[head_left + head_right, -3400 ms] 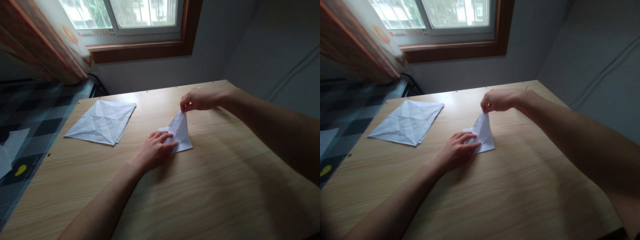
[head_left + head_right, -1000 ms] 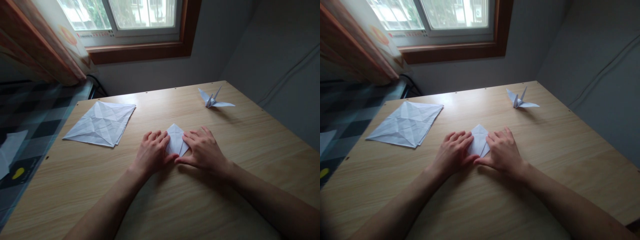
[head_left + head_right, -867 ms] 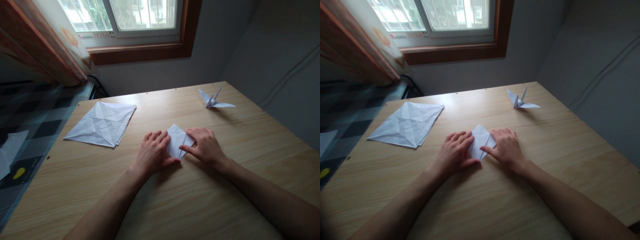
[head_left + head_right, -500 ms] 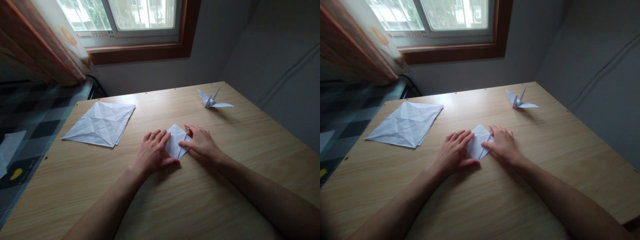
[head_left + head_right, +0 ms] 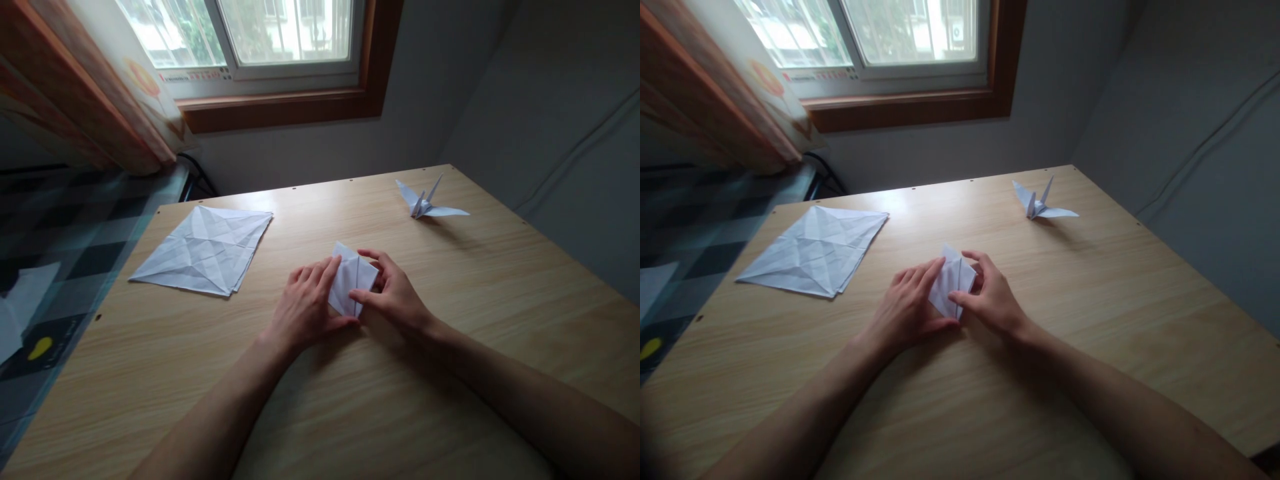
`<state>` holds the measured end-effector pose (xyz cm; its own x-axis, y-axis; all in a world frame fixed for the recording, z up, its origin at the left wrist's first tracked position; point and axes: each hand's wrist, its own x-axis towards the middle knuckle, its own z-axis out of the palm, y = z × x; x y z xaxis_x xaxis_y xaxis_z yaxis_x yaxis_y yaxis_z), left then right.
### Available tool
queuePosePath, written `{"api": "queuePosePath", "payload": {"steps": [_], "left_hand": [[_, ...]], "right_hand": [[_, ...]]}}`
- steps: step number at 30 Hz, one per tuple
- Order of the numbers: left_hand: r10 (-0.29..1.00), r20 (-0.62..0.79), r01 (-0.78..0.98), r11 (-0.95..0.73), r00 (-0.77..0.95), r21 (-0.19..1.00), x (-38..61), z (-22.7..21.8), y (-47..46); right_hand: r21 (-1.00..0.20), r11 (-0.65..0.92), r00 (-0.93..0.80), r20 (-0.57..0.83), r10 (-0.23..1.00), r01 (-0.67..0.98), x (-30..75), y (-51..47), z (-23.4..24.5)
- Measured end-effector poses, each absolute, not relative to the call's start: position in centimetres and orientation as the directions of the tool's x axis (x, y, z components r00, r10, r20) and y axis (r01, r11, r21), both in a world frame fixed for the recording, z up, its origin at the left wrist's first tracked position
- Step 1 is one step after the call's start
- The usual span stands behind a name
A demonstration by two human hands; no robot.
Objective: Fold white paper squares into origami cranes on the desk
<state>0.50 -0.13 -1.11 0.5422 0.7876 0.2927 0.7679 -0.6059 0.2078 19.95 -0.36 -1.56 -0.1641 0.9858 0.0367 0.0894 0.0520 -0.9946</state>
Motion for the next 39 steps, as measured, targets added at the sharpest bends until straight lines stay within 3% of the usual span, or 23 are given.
{"api": "queuePosePath", "payload": {"steps": [3, 5, 7, 10, 12, 15, 17, 19, 23, 31, 35, 39], "left_hand": [[0.776, 0.353, 0.763, -0.611, 0.523, 0.213, 0.4, -1.4, -0.2], [0.761, 0.384, 0.747, -0.626, 0.523, 0.224, 0.4, -1.6, -0.2], [0.737, 0.413, 0.725, -0.652, 0.535, 0.223, 0.4, -1.6, -0.2], [0.692, 0.498, 0.715, -0.674, 0.523, 0.186, 0.5, -1.4, -0.2], [0.672, 0.566, 0.73, -0.662, 0.478, 0.169, 0.5, -1.2, -0.2], [0.677, 0.57, 0.74, -0.651, 0.466, 0.169, 0.4, -1.2, -0.1], [0.711, 0.469, 0.735, -0.656, 0.524, 0.172, 0.4, -1.1, -0.1], [0.748, 0.334, 0.736, -0.65, 0.574, 0.19, 0.3, -1.0, 0.1], [0.766, 0.211, 0.734, -0.643, 0.607, 0.219, 0.4, -0.8, 0.2], [0.788, 0.143, 0.768, -0.615, 0.598, 0.177, 0.5, -0.9, 0.1], [0.799, 0.092, 0.781, -0.6, 0.594, 0.172, 0.3, -0.9, 0.2], [0.816, 0.089, 0.797, -0.578, 0.572, 0.178, 0.2, -1.0, 0.3]], "right_hand": [[-0.996, 0.051, -0.199, 0.037, 0.979, 0.069, 18.9, -1.3, -1.6], [-0.978, 0.098, -0.17, 0.066, 0.983, 0.185, 18.7, -1.5, -1.5], [-0.911, 0.213, -0.076, 0.2, 0.977, 0.353, 19.1, -1.4, -1.3], [-0.665, 0.473, -0.007, 0.576, 0.817, 0.578, 20.4, -0.9, -1.1], [-0.424, 0.555, -0.131, 0.699, 0.703, 0.715, 21.2, -0.6, -1.1], [-0.204, 0.576, -0.387, 0.562, 0.731, 0.791, 21.7, -0.6, -1.3], [-0.212, 0.621, -0.49, 0.448, 0.748, 0.754, 21.6, -0.6, -1.5], [-0.306, 0.667, -0.536, 0.413, 0.736, 0.68, 21.5, -0.4, -1.6], [-0.424, 0.643, -0.515, 0.385, 0.766, 0.638, 21.6, 0.6, -1.9], [-0.143, 0.615, -0.611, 0.078, 0.788, 0.775, 21.9, 1.1, -2.1], [-0.109, 0.555, -0.552, 0.056, 0.832, 0.825, 23.6, 0.7, -2.2], [-0.111, 0.528, -0.515, 0.129, 0.847, 0.842, 24.9, 0.8, -2.4]]}}
